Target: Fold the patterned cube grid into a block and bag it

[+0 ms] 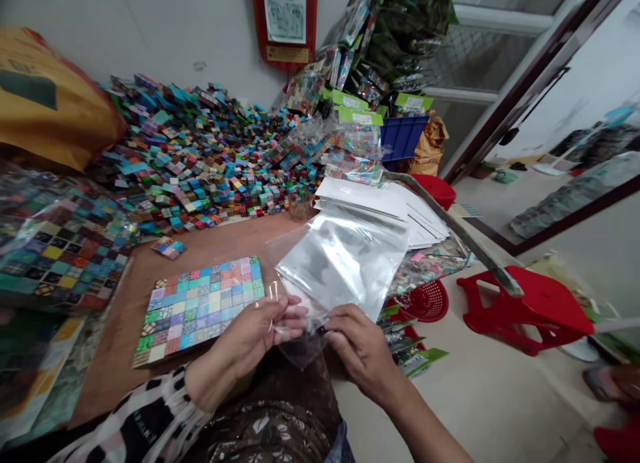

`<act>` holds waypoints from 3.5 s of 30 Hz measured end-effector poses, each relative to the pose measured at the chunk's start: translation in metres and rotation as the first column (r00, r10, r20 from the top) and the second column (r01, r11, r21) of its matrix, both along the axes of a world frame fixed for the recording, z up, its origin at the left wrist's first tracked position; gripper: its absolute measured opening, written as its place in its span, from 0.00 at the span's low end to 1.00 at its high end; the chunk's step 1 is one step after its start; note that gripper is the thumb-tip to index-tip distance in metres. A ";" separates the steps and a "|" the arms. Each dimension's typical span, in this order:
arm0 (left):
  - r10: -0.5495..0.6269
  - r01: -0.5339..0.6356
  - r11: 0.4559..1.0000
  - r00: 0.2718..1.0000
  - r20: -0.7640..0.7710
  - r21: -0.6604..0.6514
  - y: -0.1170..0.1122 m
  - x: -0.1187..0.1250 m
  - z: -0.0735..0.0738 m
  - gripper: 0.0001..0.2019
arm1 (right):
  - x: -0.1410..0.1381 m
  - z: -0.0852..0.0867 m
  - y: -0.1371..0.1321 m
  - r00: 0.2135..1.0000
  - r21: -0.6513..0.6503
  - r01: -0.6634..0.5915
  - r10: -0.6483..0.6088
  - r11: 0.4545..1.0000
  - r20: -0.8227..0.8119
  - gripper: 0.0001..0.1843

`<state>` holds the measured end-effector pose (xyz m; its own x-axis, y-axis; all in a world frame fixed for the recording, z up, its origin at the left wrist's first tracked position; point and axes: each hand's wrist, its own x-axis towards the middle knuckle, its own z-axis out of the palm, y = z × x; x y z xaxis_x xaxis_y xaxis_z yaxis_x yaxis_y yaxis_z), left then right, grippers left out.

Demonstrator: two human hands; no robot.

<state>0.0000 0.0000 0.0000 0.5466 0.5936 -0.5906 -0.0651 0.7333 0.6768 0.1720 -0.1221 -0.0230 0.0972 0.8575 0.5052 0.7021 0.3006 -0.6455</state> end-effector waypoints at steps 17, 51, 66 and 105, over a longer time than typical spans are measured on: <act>0.005 0.022 0.968 0.995 -0.103 0.250 -0.004 -0.031 -0.013 0.22 | -0.013 -0.022 -0.007 0.964 -0.146 0.259 -0.265 0.955 -0.027 0.12; 0.147 -0.134 0.979 0.986 -0.083 0.152 0.002 -0.060 0.013 0.14 | -0.058 -0.005 0.020 0.945 0.148 -0.139 0.086 0.979 0.316 0.12; -0.131 0.135 0.990 0.988 -0.085 0.044 -0.004 -0.078 0.012 0.23 | -0.058 -0.002 0.024 0.931 0.173 -0.133 0.063 0.976 0.359 0.07; -0.290 0.289 0.957 0.951 -0.108 -0.023 -0.016 -0.076 -0.006 0.11 | -0.056 -0.015 0.014 0.875 0.106 -0.162 0.093 0.981 0.475 0.13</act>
<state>-0.0759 -0.0162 -0.0058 0.6264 0.4152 -0.6597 0.2248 0.7141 0.6629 0.1162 -0.1082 -0.0378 -0.2845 0.7647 0.5782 0.8603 0.4698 -0.1980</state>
